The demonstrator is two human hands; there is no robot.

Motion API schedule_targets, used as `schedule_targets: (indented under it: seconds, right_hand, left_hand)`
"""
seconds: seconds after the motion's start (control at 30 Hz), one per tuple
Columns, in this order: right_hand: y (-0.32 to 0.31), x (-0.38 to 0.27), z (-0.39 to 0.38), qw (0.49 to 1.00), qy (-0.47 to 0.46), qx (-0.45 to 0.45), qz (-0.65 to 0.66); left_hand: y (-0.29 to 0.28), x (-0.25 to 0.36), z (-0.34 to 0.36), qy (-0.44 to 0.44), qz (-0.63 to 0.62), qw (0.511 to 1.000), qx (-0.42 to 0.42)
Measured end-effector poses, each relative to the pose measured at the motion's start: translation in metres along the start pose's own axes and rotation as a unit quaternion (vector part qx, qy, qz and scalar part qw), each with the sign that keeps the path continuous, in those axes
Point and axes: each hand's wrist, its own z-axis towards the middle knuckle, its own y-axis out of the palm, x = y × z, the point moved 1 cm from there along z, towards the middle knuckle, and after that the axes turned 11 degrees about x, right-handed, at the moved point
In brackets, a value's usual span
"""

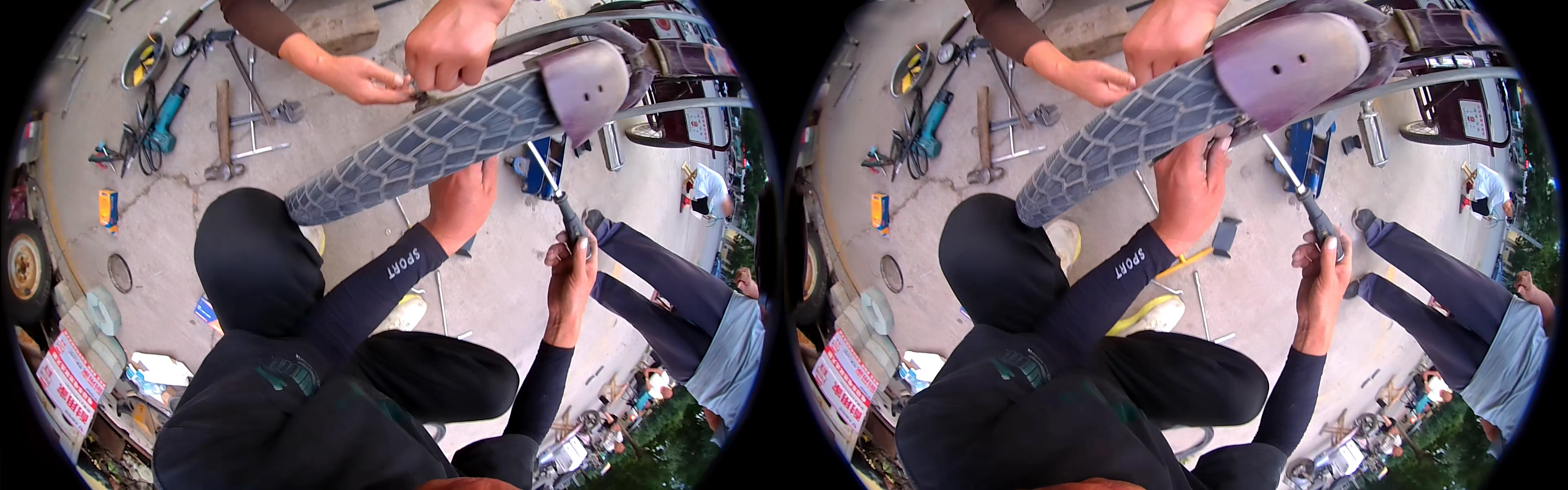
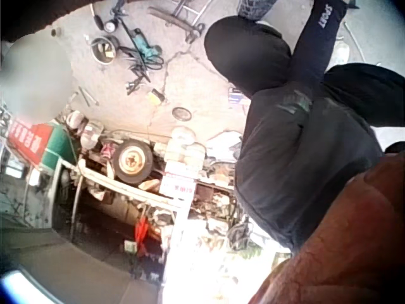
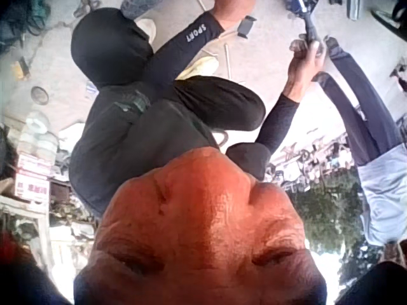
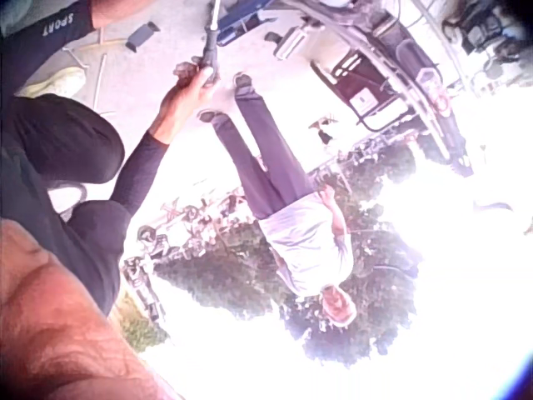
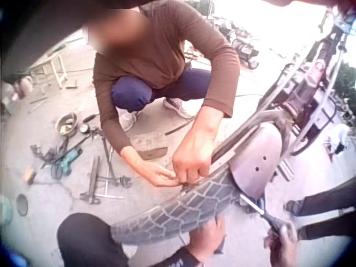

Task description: The person is sitting on the ground repairing a bicycle wheel. They use a screwdriver to adjust the hub and brake components while another person holds the wheel steady. The person also uses a wrench to tighten nuts on the axle.

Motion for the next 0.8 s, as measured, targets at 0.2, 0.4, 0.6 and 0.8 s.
schedule_targets:
  seconds: [0.2,0.4,0.6,0.8]
  right_hand:
    - [-0.004,0.004,0.001,0.999,0.031,0.0,0.009]
    - [0.0,0.003,0.005,0.997,0.044,-0.018,0.053]
    - [0.003,0.007,0.006,0.998,0.036,0.006,0.047]
    - [0.002,0.004,0.002,0.999,0.027,0.034,0.032]
  left_hand:
    - [-0.001,-0.007,0.002,-0.022,-0.058,0.998,-0.005]
    - [-0.007,0.004,0.002,-0.047,-0.084,0.995,-0.012]
    - [-0.028,0.042,-0.004,-0.067,-0.173,0.982,-0.038]
    - [-0.034,0.051,0.033,0.014,-0.076,0.997,-0.029]
